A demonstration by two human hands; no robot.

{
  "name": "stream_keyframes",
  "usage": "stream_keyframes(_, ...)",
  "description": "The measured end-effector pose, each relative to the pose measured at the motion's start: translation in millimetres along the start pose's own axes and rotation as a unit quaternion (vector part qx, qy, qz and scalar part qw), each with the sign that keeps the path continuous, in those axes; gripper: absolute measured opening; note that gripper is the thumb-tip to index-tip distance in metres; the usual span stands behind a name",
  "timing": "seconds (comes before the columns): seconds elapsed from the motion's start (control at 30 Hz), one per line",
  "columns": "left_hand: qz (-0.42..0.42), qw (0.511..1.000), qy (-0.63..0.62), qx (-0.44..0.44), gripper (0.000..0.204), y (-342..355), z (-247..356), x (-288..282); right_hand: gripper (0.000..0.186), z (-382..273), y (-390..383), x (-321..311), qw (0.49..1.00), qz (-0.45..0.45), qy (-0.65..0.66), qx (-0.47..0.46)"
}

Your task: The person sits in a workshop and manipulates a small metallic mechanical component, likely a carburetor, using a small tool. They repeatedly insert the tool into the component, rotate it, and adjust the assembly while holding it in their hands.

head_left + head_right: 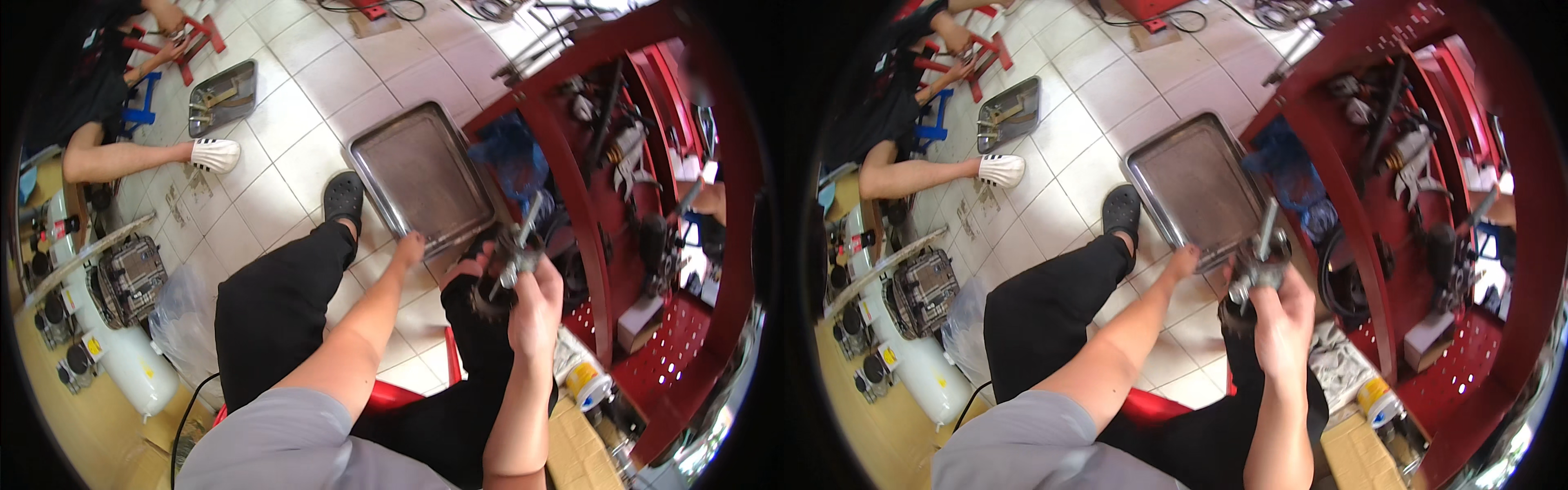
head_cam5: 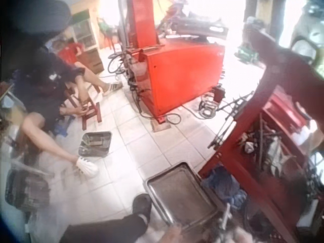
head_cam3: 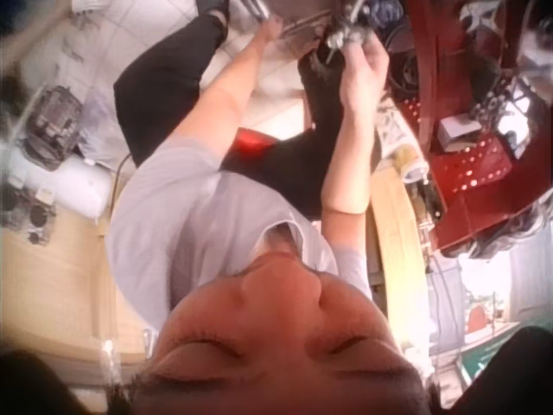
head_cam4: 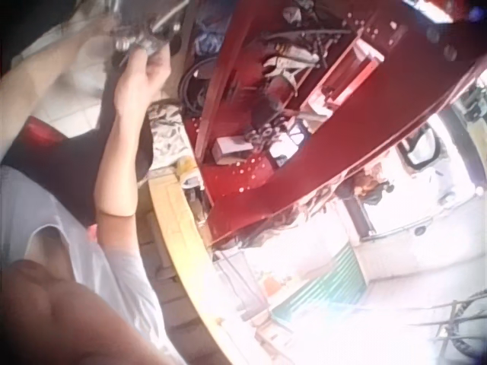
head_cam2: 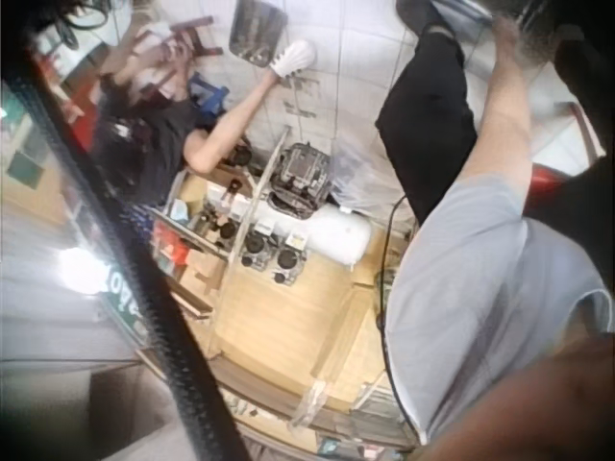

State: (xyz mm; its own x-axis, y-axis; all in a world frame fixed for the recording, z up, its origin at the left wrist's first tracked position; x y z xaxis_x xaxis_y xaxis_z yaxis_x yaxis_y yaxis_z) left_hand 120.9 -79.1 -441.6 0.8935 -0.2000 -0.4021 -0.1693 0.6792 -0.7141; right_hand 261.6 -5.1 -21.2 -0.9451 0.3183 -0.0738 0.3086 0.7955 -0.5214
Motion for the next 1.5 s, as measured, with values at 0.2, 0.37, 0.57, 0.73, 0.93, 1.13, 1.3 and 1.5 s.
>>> stream_keyframes(0.2,-0.021,0.996,-0.087,0.025,0.032,-1.5,121.5,-86.4,0.020,6.1,4.6,0.5,0.996,-0.012,0.086,0.004)
stream_keyframes(0.37,-0.108,0.945,-0.287,0.114,0.028,-106.0,292.4,-152.7,0.018,3.2,3.4,9.6,0.982,-0.041,0.185,0.002)
stream_keyframes(0.57,-0.145,0.877,-0.346,0.300,0.025,-240.5,348.1,-218.8,0.012,-0.2,-2.8,20.5,0.968,-0.047,0.245,0.017)
stream_keyframes(0.73,-0.143,0.865,-0.366,0.312,0.022,-240.7,327.4,-223.9,0.018,-4.9,-13.1,31.8,0.956,-0.073,0.282,0.017)
stream_keyframes(0.93,-0.207,0.858,-0.333,0.330,0.026,-236.0,335.8,-199.3,0.019,-9.1,-7.5,21.9,0.953,-0.053,0.297,-0.013)
stream_keyframes(1.13,-0.171,0.877,-0.275,0.356,0.028,-229.5,337.4,-196.9,0.019,-9.7,-4.6,9.1,0.968,-0.009,0.249,-0.033)
stream_keyframes(1.3,-0.170,0.875,-0.306,0.335,0.031,-232.6,338.3,-196.4,0.021,-8.1,-3.4,8.5,0.970,0.003,0.239,-0.041)
stream_keyframes(1.5,-0.179,0.854,-0.345,0.346,0.034,-239.7,342.0,-200.1,0.020,-12.2,-8.0,10.3,0.970,0.013,0.234,-0.062)
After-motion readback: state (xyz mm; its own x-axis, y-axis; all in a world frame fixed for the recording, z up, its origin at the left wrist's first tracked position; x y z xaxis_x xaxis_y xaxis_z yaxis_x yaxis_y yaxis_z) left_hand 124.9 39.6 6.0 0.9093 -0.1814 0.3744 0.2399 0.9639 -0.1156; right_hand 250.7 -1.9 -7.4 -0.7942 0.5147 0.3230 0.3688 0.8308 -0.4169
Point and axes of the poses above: each hand's wrist, its own y-axis towards the middle knuckle, its own x-axis out of the palm, z = x × y, the point moved 10 cm from there along y, towards the middle knuckle, and after that the axes turned 11 degrees about z, right-handed, at the moved point
